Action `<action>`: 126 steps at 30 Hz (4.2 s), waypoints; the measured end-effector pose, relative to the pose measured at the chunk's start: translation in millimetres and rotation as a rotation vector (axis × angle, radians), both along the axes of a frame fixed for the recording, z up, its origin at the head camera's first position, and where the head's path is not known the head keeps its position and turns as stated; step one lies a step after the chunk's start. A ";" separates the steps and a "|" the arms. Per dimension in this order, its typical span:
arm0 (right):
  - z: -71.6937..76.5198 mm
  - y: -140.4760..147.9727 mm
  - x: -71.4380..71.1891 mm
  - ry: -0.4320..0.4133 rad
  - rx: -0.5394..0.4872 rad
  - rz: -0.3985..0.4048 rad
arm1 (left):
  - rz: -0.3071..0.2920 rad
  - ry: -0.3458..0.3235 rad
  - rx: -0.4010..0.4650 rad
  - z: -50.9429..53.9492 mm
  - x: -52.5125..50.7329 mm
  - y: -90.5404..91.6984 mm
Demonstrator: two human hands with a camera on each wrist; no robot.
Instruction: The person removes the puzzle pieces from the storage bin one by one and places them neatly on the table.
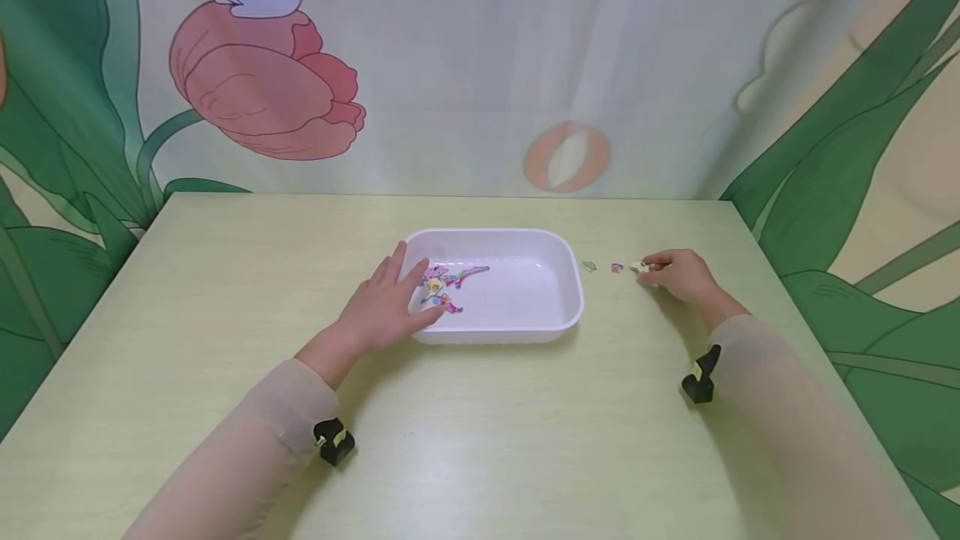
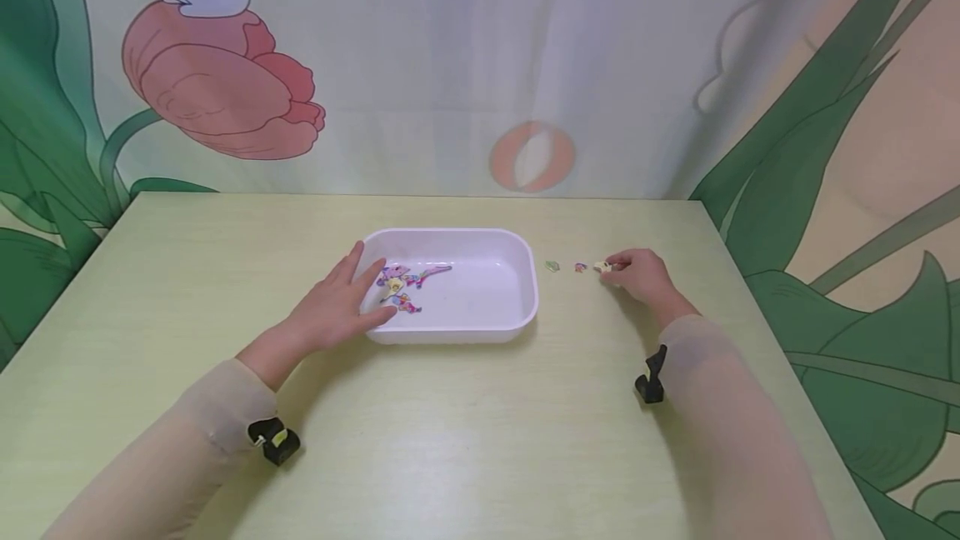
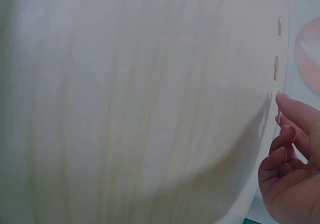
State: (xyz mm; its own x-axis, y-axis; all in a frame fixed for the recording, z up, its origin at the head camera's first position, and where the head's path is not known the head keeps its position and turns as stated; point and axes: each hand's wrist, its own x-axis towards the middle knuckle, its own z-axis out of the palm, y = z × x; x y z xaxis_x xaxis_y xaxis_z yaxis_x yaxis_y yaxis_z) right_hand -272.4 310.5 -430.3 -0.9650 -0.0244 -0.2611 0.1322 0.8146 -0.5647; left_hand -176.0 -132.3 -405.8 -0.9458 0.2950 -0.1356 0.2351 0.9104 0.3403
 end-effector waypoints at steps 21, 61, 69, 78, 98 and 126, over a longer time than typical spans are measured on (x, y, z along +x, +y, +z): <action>2.6 -13.0 4.2 0.096 -0.166 -0.013 | -0.003 0.025 -0.008 -7.4 2.8 0.3; 22.3 -206.4 12.3 0.052 -0.426 0.520 | 0.017 0.028 -0.002 -9.0 -1.7 1.3; 7.6 -225.2 10.2 0.002 -0.408 0.578 | 0.005 0.036 -0.011 -9.6 -3.6 3.4; -9.1 -232.5 11.2 -0.053 -0.284 0.722 | 0.009 0.057 0.004 -10.6 -2.4 2.2; -7.9 -240.6 18.0 0.064 -0.154 0.808 | 0.002 0.042 0.030 -6.4 0.9 0.3; -11.2 -240.8 14.9 0.173 -0.104 0.875 | 0.008 0.040 0.037 -7.6 -0.5 1.0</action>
State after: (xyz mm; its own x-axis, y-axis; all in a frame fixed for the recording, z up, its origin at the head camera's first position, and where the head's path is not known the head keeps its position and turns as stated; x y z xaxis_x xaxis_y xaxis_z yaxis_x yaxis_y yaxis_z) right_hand -257.5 69.7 -441.5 -0.6156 -0.7849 -0.0696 -0.6056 0.5278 -0.5956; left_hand -176.4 -131.3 -413.3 -0.9527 0.2912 -0.0865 0.2419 0.8995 0.3638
